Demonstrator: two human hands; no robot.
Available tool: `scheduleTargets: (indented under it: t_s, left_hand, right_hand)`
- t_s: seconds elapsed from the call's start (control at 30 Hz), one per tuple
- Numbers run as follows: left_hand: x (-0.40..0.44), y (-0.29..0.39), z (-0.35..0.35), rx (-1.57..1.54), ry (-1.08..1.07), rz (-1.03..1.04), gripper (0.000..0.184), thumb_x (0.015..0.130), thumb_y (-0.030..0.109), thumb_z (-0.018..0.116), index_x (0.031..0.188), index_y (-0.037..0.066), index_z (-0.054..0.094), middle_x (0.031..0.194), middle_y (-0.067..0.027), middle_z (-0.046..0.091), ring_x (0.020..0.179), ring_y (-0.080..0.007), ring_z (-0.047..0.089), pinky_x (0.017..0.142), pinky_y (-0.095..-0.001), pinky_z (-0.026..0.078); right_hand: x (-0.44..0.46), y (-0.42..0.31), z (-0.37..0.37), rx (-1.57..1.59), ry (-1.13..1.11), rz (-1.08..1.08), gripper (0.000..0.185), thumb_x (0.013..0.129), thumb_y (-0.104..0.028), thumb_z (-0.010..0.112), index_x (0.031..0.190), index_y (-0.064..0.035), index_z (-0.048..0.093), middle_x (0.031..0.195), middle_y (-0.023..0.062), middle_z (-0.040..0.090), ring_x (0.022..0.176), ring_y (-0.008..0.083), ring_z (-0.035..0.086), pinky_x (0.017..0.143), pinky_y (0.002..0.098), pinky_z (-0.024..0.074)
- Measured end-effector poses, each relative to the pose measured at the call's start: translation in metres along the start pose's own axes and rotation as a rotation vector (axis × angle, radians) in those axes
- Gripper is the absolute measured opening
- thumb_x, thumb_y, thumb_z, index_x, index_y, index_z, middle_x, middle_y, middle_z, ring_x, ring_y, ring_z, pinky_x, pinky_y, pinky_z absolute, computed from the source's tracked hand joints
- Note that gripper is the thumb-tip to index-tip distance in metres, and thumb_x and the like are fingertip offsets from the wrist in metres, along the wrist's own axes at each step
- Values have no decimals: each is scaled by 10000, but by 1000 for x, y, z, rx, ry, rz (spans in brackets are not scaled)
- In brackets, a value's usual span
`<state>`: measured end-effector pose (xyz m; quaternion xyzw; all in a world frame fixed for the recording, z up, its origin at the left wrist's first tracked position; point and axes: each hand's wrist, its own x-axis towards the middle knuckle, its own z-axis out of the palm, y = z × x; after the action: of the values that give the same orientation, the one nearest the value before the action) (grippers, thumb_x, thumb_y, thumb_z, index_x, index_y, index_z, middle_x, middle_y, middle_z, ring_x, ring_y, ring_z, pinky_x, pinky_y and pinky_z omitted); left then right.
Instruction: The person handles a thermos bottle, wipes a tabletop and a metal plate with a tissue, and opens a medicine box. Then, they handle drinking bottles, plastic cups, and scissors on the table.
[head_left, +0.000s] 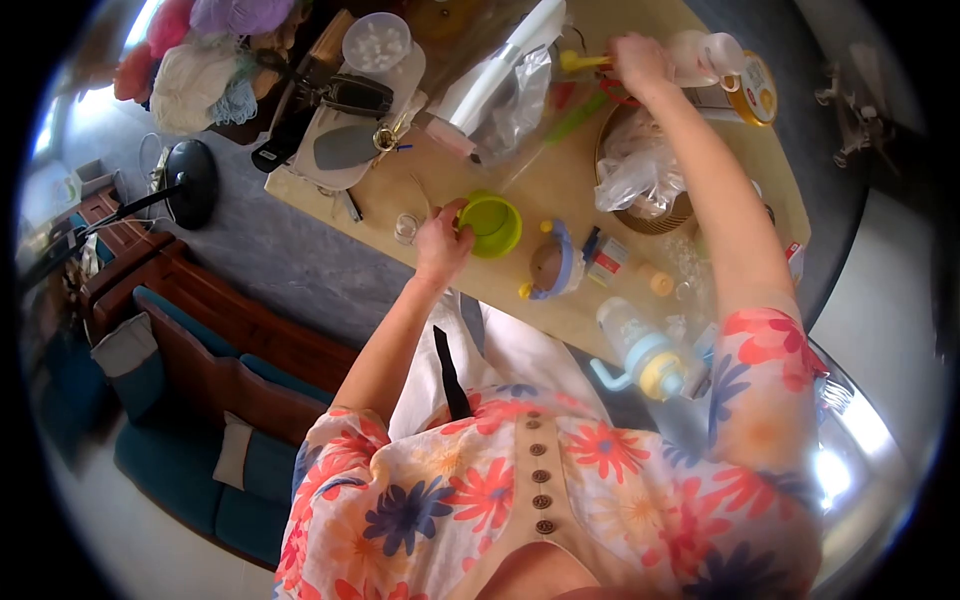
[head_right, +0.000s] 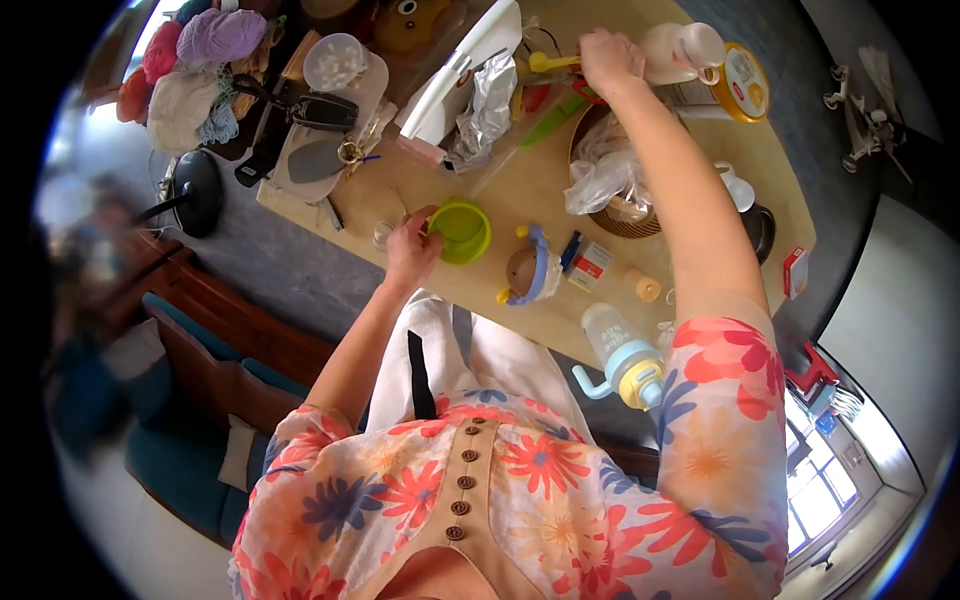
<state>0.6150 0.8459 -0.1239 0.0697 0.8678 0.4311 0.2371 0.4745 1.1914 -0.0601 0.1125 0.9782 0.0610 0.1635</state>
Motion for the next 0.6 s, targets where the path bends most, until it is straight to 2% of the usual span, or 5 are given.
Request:
scheduleTargets:
  t_s: [0.17, 0.27, 0.37, 0.5, 0.6]
  left_hand:
    - [1, 0, -2, 9, -22, 5, 339, 697, 104, 557, 1035, 89, 578, 802, -158, 562, 663, -303, 573, 598, -382, 464]
    - [0, 1, -3, -14, -2, 49, 339, 694, 106, 566, 1032, 83, 579, 801, -161, 560, 657, -304, 572, 593, -383, 463]
    - [-1, -4, -2, -18, 0, 54, 340, 692, 110, 576, 1031, 83, 581, 815, -153, 563, 632, -286, 575, 594, -373, 466]
    - [-3, -3, -2, -58, -11, 13, 342, 691, 118, 585, 1032, 87, 583, 820, -133, 565, 599, -253, 581, 592, -352, 473]
    - [-4, -4, -2, -67, 2, 21, 341, 693, 124, 588, 1033, 91, 582, 813, -123, 563, 583, -238, 585, 586, -344, 477]
  right_hand:
    - [-2, 3, -4, 78, -10, -42, 280, 786, -134, 545, 1056, -180, 600, 1074, 84, 566, 1042, 285, 526, 854, 394, 447]
    - [-2, -1, 3, 280, 144, -106, 320, 770, -158, 562, 1087, -196, 585, 1052, 112, 584, 1001, 300, 548, 844, 413, 447]
    - [16, 29, 15, 513, 479, -120, 355, 710, -145, 599, 1063, -116, 574, 1000, 121, 598, 896, 307, 580, 803, 395, 458]
    - [-7, 42, 16, 372, 175, 279, 384, 770, -164, 543, 1154, -158, 525, 1045, 158, 600, 979, 332, 567, 838, 431, 445]
    - [-15, 27, 10, 268, -46, 307, 394, 779, -145, 521, 1172, -148, 500, 1089, 159, 583, 1031, 339, 545, 860, 413, 438]
